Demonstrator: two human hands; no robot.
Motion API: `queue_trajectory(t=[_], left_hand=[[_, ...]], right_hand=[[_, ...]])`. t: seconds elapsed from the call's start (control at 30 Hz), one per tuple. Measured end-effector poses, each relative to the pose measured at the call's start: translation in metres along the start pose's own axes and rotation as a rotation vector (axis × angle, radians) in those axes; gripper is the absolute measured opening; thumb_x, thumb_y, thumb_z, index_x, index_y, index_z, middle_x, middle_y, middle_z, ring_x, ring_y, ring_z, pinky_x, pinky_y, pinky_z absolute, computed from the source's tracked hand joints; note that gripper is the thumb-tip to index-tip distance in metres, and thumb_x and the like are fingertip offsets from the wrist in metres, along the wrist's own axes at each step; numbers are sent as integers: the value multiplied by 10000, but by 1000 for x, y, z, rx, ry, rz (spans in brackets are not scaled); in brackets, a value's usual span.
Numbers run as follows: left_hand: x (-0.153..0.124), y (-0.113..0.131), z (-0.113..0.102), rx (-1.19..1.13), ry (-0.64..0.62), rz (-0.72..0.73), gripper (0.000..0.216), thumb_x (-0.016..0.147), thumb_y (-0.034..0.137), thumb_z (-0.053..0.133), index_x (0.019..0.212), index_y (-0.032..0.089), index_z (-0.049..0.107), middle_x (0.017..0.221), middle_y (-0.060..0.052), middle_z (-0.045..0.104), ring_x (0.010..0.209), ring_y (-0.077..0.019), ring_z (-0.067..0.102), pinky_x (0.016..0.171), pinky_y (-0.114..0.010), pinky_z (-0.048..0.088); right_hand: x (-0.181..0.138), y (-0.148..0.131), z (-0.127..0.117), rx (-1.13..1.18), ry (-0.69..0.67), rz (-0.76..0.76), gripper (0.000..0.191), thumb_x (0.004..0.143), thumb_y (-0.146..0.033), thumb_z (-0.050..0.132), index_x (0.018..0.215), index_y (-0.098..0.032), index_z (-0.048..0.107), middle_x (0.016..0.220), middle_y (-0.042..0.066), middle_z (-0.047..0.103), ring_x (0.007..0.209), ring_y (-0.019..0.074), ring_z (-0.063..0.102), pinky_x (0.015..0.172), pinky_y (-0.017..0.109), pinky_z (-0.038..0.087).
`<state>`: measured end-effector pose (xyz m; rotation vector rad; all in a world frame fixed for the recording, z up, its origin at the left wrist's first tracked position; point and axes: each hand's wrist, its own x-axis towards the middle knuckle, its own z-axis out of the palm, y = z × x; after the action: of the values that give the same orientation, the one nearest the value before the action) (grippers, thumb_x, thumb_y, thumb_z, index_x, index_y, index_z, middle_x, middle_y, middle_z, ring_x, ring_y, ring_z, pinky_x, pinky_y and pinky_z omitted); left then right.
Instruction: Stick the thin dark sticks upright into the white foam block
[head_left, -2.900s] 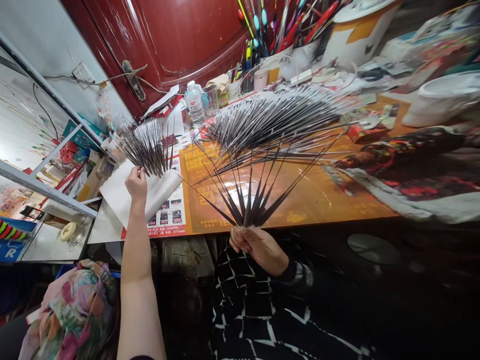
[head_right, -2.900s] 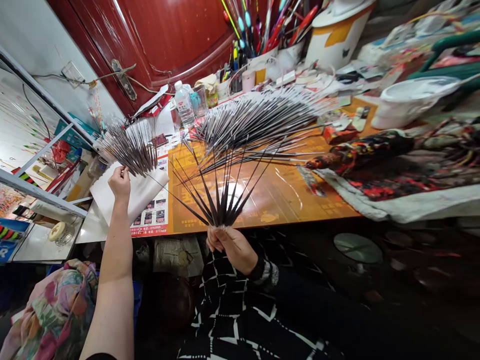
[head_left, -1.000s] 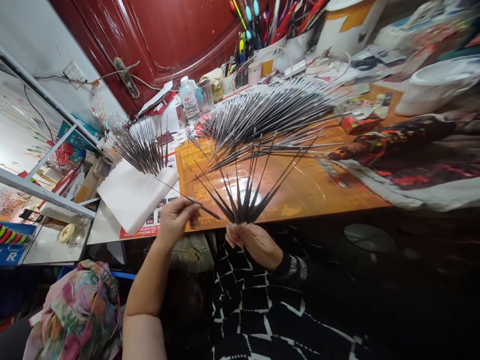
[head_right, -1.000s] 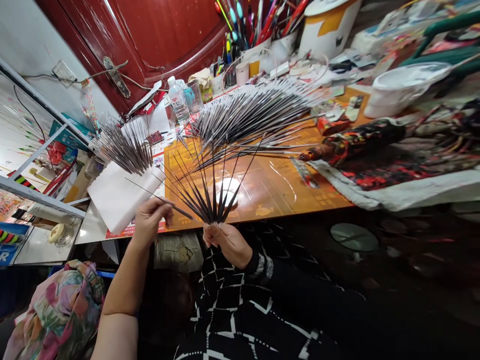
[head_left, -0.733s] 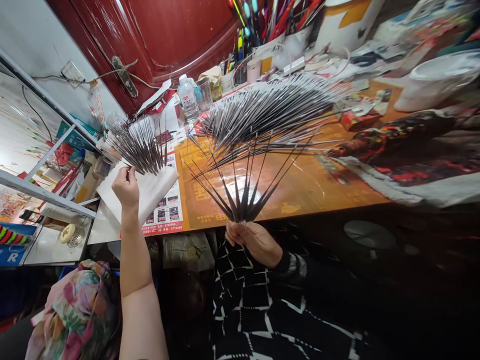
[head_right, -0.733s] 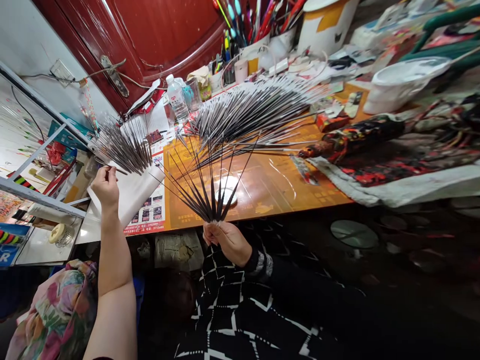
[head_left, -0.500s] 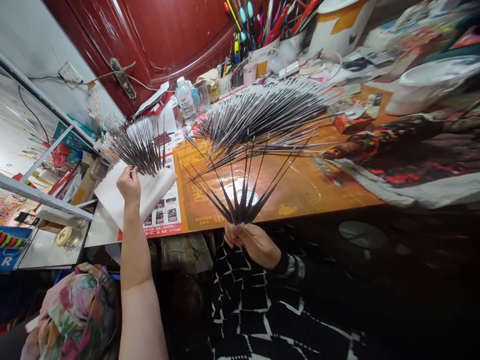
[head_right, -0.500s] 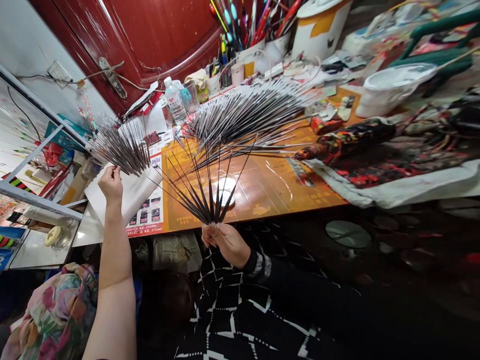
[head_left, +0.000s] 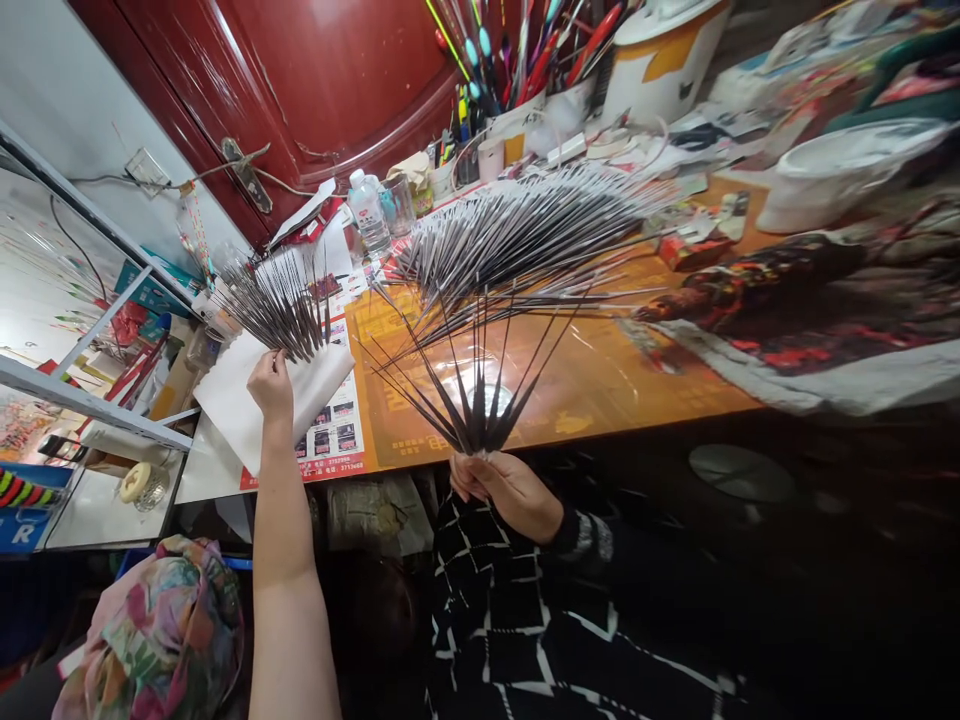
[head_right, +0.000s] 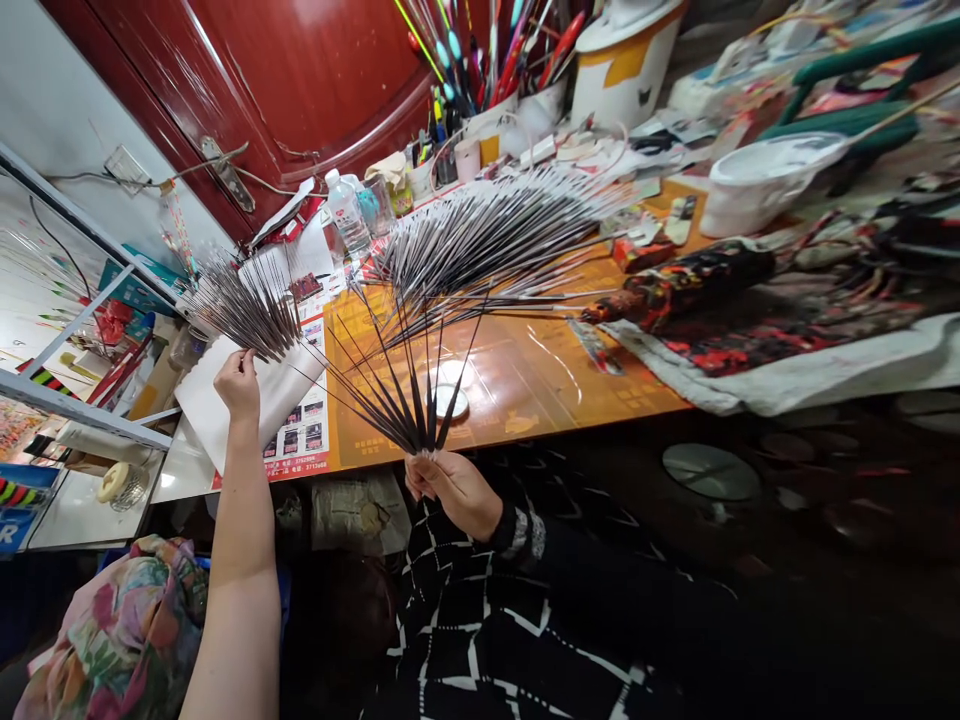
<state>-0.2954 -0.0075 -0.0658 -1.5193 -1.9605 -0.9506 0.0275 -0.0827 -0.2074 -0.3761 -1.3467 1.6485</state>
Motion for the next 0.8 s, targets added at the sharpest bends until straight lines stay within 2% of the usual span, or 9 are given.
queue_trajectory(t=[0.2,0.27,0.3,0.33,0.43,0.5,0.53,0.67,0.8], left_hand=[[-7,18,-16,32,31,-49,239,937,328,558,875,163,719,872,-110,745,789,-190,668,713,-272,443],[-21,36,-24,-96,7,-74,244,928,335,568,833,167,718,833,-97,736,764,-181,662,699,-273,458],[-31,47,-28,-209,-43,-84,244,923,344,575,832,170,720,814,-86,729,741,-171,657,681,-271,468],[-42,60,-33,-362,-148,-89,242,913,367,589,846,177,725,781,-68,717,694,-156,646,646,-263,475],[-77,97,-49,-871,-645,-146,292,879,443,635,1018,204,730,728,-24,688,552,-122,608,496,-241,470],[-94,116,-58,-1087,-828,-169,341,853,451,676,1096,215,714,730,-21,691,552,-121,624,493,-242,505],[-100,122,-60,-1152,-862,-182,349,846,448,689,1106,216,711,724,-22,692,557,-123,634,507,-246,527],[-112,135,-60,-1255,-811,-274,305,823,465,715,949,187,727,686,-34,679,545,-129,644,483,-245,545],[-108,130,-61,-1249,-750,-317,288,802,460,736,836,176,694,659,-17,657,484,-114,604,398,-220,480]], right_hand=[[-2,9,-4,-38,0,9,549,997,-593,392,640,-175,385,580,-2,353,535,125,416,537,295,367],[-2,11,-5,-56,-5,26,558,990,-608,395,639,-174,390,583,8,382,536,124,405,533,295,359],[-3,11,-6,-69,-6,33,566,984,-619,398,636,-172,391,586,14,395,540,124,404,534,294,358],[-3,11,-6,-84,-6,39,574,979,-629,402,633,-170,394,589,17,402,545,124,407,537,293,359],[-3,8,-7,-121,-13,53,591,971,-648,399,633,-164,408,588,19,407,553,122,411,550,289,359],[-3,6,-7,-139,-24,59,594,972,-654,389,643,-160,421,594,22,422,558,120,412,554,285,353],[-4,6,-7,-148,-29,61,595,972,-657,385,649,-159,428,600,26,436,561,119,414,554,282,350],[-5,9,-8,-187,-32,64,598,964,-668,390,658,-157,444,610,36,470,558,119,417,540,275,339],[-6,12,-7,-173,-10,57,605,959,-679,389,645,-163,430,598,35,457,552,122,408,534,277,355]])
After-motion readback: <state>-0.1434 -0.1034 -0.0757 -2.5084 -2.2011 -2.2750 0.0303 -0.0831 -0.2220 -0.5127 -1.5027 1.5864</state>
